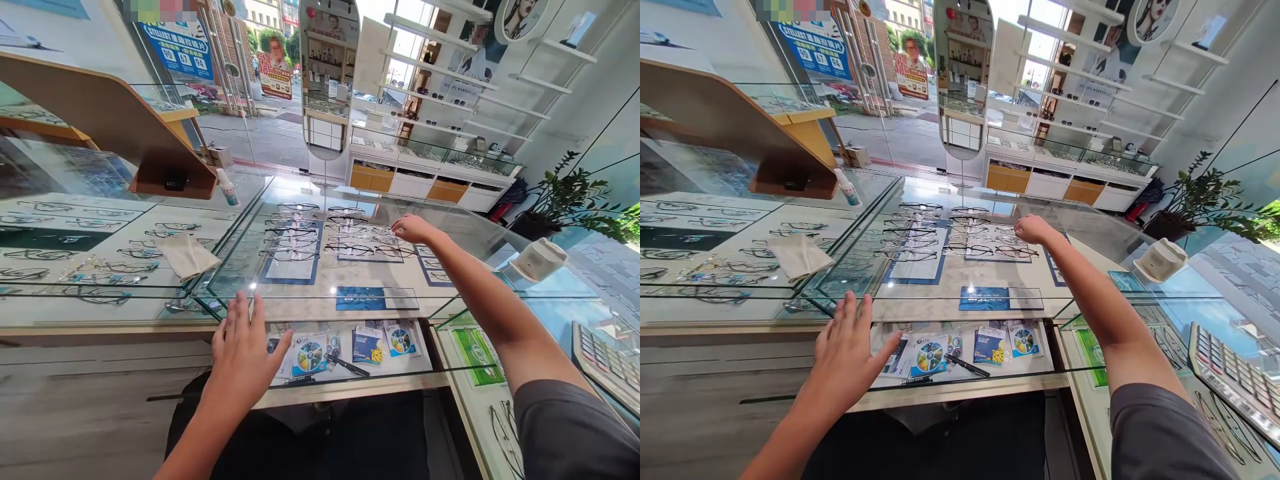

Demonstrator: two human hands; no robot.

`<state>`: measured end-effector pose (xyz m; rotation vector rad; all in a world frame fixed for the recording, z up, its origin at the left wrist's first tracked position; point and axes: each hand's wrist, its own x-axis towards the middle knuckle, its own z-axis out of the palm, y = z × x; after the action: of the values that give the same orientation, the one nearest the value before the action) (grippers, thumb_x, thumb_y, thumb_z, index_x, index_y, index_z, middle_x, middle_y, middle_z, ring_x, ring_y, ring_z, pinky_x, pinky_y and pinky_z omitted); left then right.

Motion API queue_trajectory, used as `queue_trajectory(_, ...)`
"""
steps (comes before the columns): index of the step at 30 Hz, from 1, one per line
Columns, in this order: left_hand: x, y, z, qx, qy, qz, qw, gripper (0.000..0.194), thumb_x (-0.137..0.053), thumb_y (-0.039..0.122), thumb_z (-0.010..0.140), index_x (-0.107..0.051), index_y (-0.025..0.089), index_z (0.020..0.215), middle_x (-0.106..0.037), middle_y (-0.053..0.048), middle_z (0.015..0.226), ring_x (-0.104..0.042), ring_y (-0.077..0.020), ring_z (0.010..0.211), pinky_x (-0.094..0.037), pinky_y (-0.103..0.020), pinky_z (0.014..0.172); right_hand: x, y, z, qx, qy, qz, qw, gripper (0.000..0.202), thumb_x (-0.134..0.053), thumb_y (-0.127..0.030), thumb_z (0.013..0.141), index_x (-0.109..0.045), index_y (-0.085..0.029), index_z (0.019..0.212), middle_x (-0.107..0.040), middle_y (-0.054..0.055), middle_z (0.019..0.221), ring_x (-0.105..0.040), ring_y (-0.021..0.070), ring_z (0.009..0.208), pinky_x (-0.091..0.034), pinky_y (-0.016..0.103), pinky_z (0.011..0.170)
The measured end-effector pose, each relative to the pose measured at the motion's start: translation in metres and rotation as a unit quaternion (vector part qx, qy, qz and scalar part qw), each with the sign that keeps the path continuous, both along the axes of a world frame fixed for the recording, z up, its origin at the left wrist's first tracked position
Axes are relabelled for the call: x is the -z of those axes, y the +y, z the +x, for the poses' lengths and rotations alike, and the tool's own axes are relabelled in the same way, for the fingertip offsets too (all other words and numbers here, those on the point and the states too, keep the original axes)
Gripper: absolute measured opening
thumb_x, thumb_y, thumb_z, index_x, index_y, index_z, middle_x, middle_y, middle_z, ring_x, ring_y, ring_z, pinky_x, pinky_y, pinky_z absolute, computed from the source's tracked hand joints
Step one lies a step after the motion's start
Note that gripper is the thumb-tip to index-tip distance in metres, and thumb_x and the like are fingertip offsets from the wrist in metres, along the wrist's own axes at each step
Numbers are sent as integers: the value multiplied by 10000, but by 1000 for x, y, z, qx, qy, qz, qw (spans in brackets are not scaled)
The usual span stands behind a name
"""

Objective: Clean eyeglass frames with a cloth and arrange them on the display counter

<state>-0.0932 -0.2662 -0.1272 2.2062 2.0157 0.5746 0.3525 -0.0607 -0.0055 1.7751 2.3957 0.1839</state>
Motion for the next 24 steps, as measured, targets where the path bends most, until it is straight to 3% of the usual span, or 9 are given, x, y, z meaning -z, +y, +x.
queue_trajectory(4, -1, 1, 1, -8, -2, 0, 1000, 961, -364, 627, 1038, -225, 1, 1754, -73, -269, 1849, -125, -435, 1728, -222, -628, 1347, -6, -3, 0, 24, 12, 1, 1000, 457, -417, -209, 1052, -855, -154, 1171, -710, 133, 1505, -595, 322, 1281, -486, 429, 1050)
queue_trajectory(8, -1, 1, 2, -7, -4, -1, 1000, 952, -368, 624, 1045, -229, 3, 1753, -80, -272, 1848, -124, -432, 1729, -220, -633, 1347, -39, -29, -5, 11, 39, 38, 998, 498, -398, -289, 1100, -758, -124, 1403, -635, 154, 1586, -513, 365, 1420, -426, 518, 1179)
queue_trajectory(11, -3, -1, 3, -6, -5, -3, 1000, 949, -374, 628, 1051, -231, 7, 1754, -79, -267, 1850, -121, -427, 1730, -216, -620, 1355, -75, -80, -29, -115, 139, 42, 983, 509, -376, -388, 1144, -759, -172, 1401, -680, 131, 1501, -549, 323, 1402, -395, 522, 1234)
queue_trajectory(13, -3, -2, 3, -5, -4, -3, 1000, 945, -377, 620, 1056, -223, 3, 1754, -70, -267, 1851, -113, -427, 1732, -214, -616, 1358, -92, -125, -55, -177, 180, -45, 966, 535, -347, -467, 1167, -772, -212, 1370, -698, 95, 1453, -576, 289, 1379, -433, 480, 1215)
queue_trajectory(15, -4, -3, 2, -1, -4, -4, 1000, 942, -371, 619, 1062, -210, 5, 1757, -60, -267, 1852, -101, -430, 1733, -214, -627, 1356, -94, -170, -83, -204, 187, -140, 951, 546, -323, -485, 1179, -791, -237, 1311, -723, 77, 1394, -606, 266, 1333, -455, 447, 1196)
queue_trajectory(17, -5, -4, 2, 2, -5, -9, 1000, 939, -362, 627, 1069, -199, 16, 1763, -58, -264, 1853, -94, -432, 1733, -217, -642, 1352, -74, -205, -105, -202, 153, -229, 940, 552, -331, -495, 1179, -822, -242, 1176, -763, 91, 1258, -653, 271, 1187, -503, 447, 1113)
queue_trajectory(19, -6, -5, 1, 5, -8, -18, 1000, 940, -363, 639, 1074, -186, 32, 1769, -54, -260, 1854, -87, -434, 1734, -227, -653, 1346, -36, -223, -116, -181, 87, -293, 935, 573, -348, -520, 1167, -829, -221, 1081, -771, 129, 1141, -658, 300, 1094, -525, 484, 1055)
queue_trajectory(21, -7, -6, 0, 3, -10, -28, 1000, 942, -374, 647, 1075, -175, 51, 1776, -39, -254, 1857, -75, -438, 1735, -238, -663, 1341, 13, -222, -116, -145, 33, -308, 940, 582, -372, -537, 1150, -830, -184, 1096, -757, 182, 1181, -650, 343, 1160, -529, 507, 1054)
queue_trajectory(24, -10, -7, 1, -10, -11, -44, 999, 952, -391, 664, 1071, -172, 68, 1780, -5, -274, 1853, -52, -468, 1730, -261, -691, 1321, 85, -193, -100, -41, -9, -220, 975, 545, -437, -511, 1125, -798, -120, 1243, -695, 235, 1399, -603, 397, 1324, -507, 529, 1121)
